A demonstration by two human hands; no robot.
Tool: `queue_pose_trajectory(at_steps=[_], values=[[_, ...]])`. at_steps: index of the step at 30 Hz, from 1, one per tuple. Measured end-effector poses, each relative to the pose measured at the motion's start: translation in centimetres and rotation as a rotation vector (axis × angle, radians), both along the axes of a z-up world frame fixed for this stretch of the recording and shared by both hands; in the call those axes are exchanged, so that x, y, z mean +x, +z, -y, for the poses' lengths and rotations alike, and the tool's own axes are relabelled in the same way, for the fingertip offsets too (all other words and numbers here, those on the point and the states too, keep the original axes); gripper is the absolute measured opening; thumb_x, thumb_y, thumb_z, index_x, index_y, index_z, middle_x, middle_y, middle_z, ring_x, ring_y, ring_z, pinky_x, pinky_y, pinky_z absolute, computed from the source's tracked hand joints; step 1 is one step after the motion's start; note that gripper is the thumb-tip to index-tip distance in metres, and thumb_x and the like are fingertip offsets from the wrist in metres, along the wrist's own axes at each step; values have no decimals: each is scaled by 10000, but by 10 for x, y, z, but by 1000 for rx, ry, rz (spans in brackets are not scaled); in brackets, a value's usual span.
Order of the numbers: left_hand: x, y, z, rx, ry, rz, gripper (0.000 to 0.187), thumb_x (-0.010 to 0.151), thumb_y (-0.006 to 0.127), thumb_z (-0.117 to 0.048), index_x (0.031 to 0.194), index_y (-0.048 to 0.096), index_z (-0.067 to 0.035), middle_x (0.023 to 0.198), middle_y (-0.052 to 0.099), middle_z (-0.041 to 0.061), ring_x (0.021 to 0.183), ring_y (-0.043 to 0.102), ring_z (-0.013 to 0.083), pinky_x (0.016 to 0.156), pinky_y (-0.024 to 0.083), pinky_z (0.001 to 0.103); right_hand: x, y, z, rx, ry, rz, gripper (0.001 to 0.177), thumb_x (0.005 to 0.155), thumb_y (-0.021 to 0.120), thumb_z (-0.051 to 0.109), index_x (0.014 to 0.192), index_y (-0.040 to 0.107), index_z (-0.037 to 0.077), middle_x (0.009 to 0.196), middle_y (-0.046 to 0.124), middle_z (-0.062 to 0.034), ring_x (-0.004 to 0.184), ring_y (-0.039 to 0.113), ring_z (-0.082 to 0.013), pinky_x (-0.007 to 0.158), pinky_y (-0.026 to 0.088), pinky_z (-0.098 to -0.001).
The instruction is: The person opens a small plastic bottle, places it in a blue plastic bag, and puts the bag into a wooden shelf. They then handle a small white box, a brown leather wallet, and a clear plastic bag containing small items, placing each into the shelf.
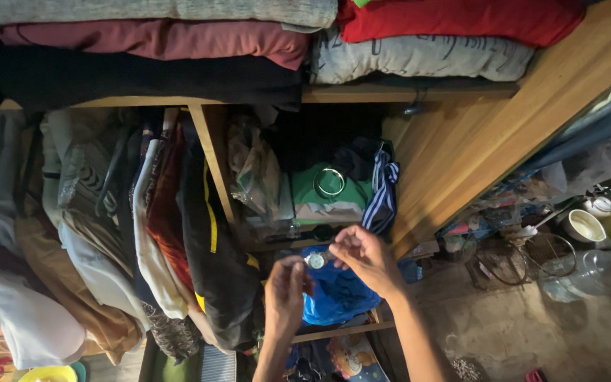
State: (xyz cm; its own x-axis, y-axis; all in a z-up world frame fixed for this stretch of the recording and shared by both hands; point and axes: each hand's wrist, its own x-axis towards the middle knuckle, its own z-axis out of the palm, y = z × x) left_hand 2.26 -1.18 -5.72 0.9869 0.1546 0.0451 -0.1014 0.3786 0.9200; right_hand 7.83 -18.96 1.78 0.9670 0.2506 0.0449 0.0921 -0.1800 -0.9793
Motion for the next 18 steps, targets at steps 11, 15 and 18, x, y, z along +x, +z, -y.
queue_pose_trajectory(at_steps=[11, 15, 18], values=[[74, 9, 6, 98, 44, 106, 441, 1021, 492, -132, 1452, 455, -47, 936, 665, 65, 734, 625, 101, 638, 542, 260, 47, -25, 6, -87, 79, -122, 256, 987, 664, 262, 1089, 716, 33, 779, 719, -21, 671, 653, -83, 585, 503, -232], [87, -8, 8, 111, 43, 44, 460, 1050, 479, -142, 1496, 422, -43, 1020, 677, 124, 775, 649, 123, 663, 559, 269, 80, -24, -3, -145, -60, -13, 275, 982, 644, 266, 1115, 719, 37, 766, 714, -1, 639, 653, -84, 542, 483, -228], [83, -22, 3, 199, 65, -17, 440, 1032, 479, -148, 1455, 448, -27, 1153, 674, 95, 808, 717, 159, 656, 555, 298, 103, -40, -30, 91, -106, -33, 332, 1040, 623, 239, 1261, 704, 5, 821, 683, -62, 657, 617, -108, 537, 464, -250]])
